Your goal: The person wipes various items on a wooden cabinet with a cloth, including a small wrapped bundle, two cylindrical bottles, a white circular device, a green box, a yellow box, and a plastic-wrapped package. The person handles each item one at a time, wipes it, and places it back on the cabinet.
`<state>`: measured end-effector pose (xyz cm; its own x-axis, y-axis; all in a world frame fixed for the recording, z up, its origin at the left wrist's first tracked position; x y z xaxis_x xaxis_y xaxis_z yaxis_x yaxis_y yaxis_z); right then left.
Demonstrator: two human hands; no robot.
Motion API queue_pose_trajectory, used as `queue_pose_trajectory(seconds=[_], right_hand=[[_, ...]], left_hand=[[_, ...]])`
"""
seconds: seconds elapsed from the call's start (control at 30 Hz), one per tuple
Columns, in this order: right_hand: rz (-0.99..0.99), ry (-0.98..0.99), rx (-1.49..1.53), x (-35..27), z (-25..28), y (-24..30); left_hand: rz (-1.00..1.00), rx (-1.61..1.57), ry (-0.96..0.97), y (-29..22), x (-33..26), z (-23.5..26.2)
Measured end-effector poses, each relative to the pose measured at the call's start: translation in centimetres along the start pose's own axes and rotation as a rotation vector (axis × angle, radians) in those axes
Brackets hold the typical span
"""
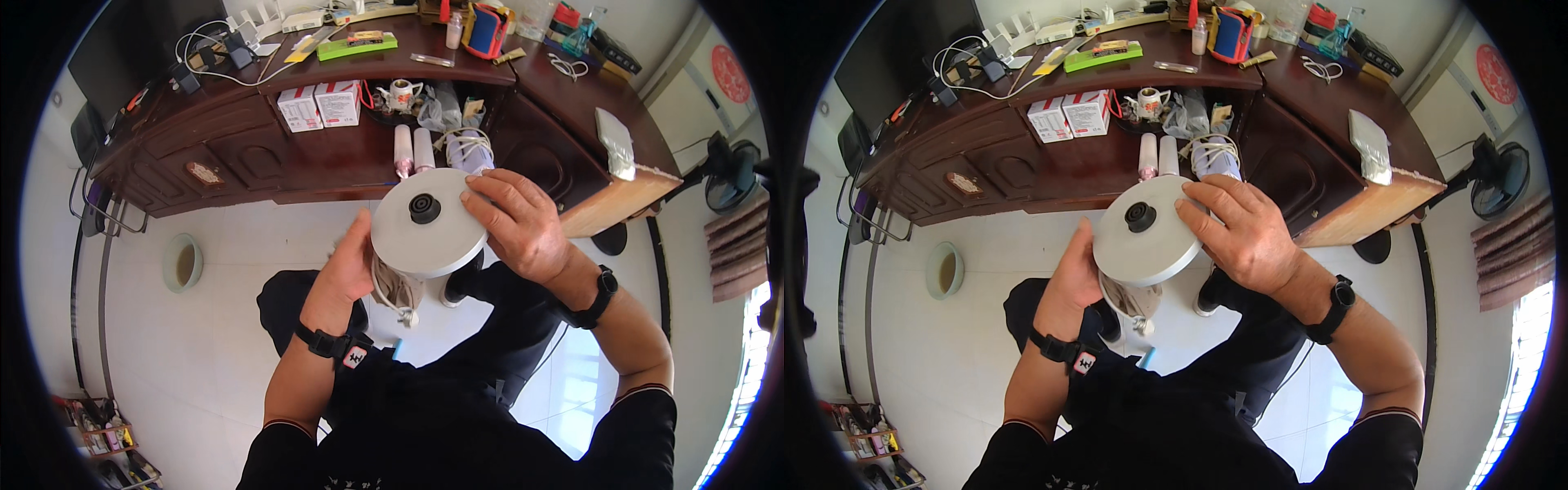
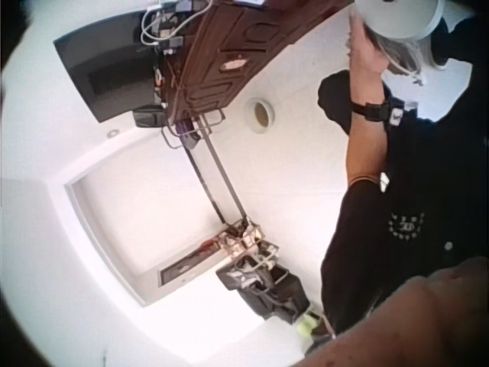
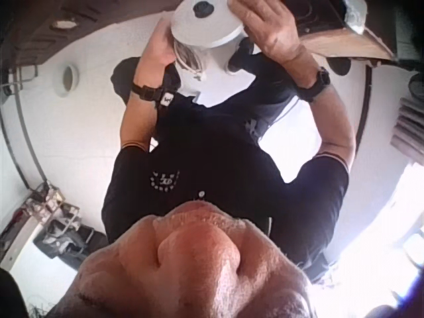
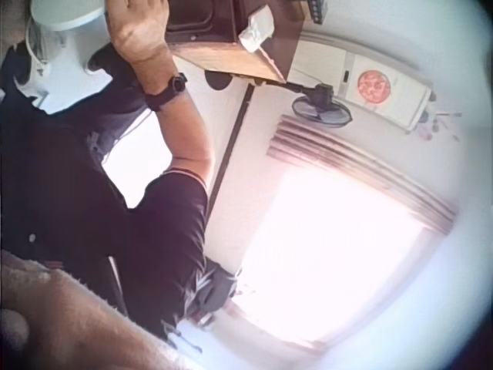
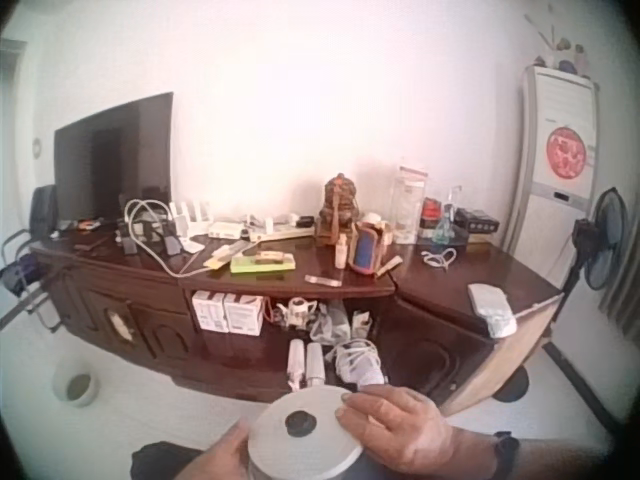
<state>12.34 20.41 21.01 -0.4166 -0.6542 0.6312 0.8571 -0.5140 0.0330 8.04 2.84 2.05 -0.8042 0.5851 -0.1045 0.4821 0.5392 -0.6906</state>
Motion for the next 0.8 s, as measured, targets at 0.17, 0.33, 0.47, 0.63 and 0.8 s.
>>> queue_pose_trajectory(seconds=[0.17,0.33,0.47,0.63,0.8], right_hand=[[-0.275,-0.054,0.076,-5.8,-1.5,-0.8],[-0.994,-0.248,0.768,-14.5,-4.5,-5.3],[-1.200,-0.121,1.258,-17.1,-5.3,-5.4],[-1.156,0.160,1.436,-15.4,-5.8,-2.5],[-1.187,-0.019,1.264,-14.5,-3.6,-2.0]], left_hand=[[0.067,0.089,-0.053,5.1,0.5,1.0],[0.012,0.222,-0.057,4.9,-0.2,0.1],[0.075,0.644,0.020,4.9,-1.0,-3.4],[0.132,0.962,0.238,6.4,-0.6,-7.5],[0.037,0.662,0.061,6.6,-0.7,-6.7]])
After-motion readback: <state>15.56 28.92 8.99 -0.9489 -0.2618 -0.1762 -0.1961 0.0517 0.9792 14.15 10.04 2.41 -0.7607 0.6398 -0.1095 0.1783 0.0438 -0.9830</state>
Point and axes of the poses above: each hand's wrist, its own x-axis towards the middle knuckle, its own z-axis out of the back of the hand, y = z × x, the point moved 9 cm from there along x, towards the middle knuckle, and after that the axes turned 11 degrees about x, right-handed, at the moved point
